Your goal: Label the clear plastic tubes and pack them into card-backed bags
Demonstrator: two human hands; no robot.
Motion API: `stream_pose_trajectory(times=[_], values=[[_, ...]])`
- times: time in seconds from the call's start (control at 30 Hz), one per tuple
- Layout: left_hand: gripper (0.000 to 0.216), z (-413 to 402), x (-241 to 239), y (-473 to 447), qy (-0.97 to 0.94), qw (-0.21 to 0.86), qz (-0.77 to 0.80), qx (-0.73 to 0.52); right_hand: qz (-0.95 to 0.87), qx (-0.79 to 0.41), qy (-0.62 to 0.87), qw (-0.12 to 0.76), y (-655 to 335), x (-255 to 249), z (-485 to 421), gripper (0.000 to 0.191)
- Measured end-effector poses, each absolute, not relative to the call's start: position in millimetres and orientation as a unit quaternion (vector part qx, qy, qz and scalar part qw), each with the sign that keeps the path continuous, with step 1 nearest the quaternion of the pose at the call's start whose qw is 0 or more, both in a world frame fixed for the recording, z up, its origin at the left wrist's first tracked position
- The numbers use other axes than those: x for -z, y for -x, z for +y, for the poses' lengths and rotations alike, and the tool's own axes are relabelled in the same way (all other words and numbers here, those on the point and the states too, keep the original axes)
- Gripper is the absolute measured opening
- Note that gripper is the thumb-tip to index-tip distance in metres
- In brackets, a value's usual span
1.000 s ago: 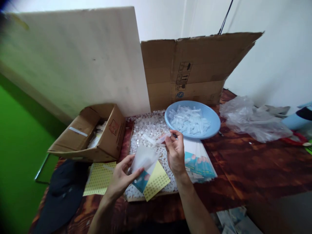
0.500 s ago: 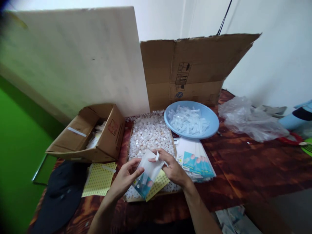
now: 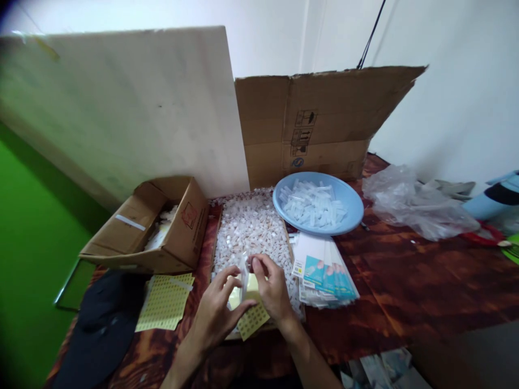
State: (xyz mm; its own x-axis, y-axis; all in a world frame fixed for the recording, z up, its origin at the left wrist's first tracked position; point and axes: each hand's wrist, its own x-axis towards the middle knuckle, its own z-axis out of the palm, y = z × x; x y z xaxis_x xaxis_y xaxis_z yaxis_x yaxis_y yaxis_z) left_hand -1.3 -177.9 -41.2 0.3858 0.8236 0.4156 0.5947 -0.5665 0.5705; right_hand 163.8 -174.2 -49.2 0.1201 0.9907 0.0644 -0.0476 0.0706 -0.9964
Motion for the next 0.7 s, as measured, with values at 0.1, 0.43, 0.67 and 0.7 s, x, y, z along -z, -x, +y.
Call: stream_pose_trajectory(times=[0.1, 0.43, 0.67, 0.7], values=[[0.015, -175.3, 42.3, 0.7, -0.836, 0.169, 0.407, -0.327, -0.477, -0.541, 0.453, 0.524, -173.6, 53.5, -173.7, 0.042], [0.019, -172.5, 38.6, -8.9, -0.762, 0.197, 0.484, -0.383, -0.496, -0.488, 0.514, 0.501, -178.7, 65.5, -178.3, 0.040], [0.013, -149.2, 14.0, -4.6, -0.772, 0.284, 0.451, -0.346, -0.623, -0.433, 0.489, 0.430, -176.3, 53.1, -182.2, 0.027], [0.014, -144.9, 10.9, -0.9, -0.789, 0.297, 0.429, -0.324, -0.625, -0.427, 0.494, 0.428, -175.4, 50.4, -182.8, 0.027]])
